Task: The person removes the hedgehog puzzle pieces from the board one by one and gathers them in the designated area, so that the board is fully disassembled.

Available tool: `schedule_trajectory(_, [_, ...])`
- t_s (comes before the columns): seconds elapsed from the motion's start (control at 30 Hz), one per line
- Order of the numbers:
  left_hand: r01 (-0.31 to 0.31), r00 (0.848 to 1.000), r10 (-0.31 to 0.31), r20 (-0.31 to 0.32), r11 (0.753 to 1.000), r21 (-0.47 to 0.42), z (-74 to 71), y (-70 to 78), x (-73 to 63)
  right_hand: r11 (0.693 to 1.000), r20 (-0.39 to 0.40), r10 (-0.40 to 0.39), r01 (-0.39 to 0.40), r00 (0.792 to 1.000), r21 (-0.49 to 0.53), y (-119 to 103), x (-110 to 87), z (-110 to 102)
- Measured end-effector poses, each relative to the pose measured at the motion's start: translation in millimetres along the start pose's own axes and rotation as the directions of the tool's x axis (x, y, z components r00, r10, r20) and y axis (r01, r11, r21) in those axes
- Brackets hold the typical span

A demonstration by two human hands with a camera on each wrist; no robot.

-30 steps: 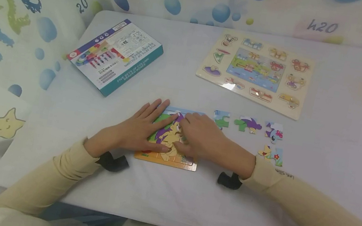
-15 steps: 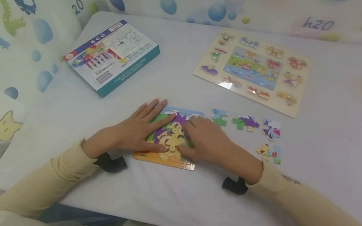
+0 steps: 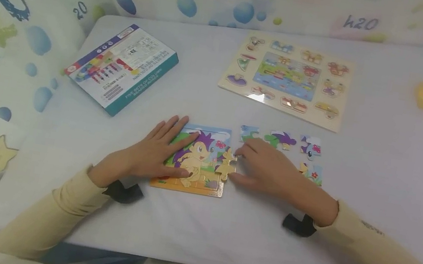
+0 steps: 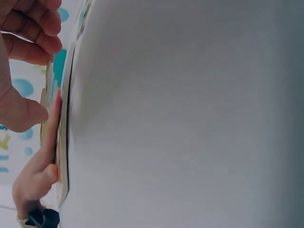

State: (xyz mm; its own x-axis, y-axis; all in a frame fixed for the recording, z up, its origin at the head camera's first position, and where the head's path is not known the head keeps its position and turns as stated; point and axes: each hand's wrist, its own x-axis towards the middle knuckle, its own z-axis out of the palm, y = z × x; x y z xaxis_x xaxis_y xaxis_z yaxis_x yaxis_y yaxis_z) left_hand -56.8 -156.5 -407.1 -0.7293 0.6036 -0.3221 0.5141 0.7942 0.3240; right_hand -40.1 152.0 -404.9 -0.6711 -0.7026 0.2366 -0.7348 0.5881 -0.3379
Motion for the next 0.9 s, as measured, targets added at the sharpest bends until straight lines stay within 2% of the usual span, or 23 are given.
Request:
schedule_trajectory(0.1, [-0.003,1.000,0.003,-0.010,1.000,-0.004,-1.7,0.0,-1.1,0.999,-0.006,0.032,-0.032,0.999,-0.017,5,-12.1,-6])
schedule_trajectory(0.33, [-0.002,1.000,0.001,-0.009,1.000,-0.012,-1.7,-0.7,-0.8,0.984,0.035,0.172,-0.170,0.985,-0.052,15,-39.3,-22])
schedule_trajectory(0.43, [0.001,1.000,-0.001,-0.009,1.000,-0.014,-0.6,-1.4,-0.5,0.984,0.020,0.166,-0.164,0.986,-0.073,23,-50.2,-28])
schedule_trajectory(0.7, [0.005,1.000,-0.005,-0.008,1.000,-0.001,1.2,-2.5,0.9,0.994,-0.036,0.083,-0.085,0.996,-0.074,45,-71.8,-36])
schedule_trajectory(0.9, [-0.002,1.000,0.002,-0.011,1.000,-0.008,1.8,-0.4,1.8,0.991,-0.030,0.099,-0.101,0.995,-0.089,51,-76.6,-37])
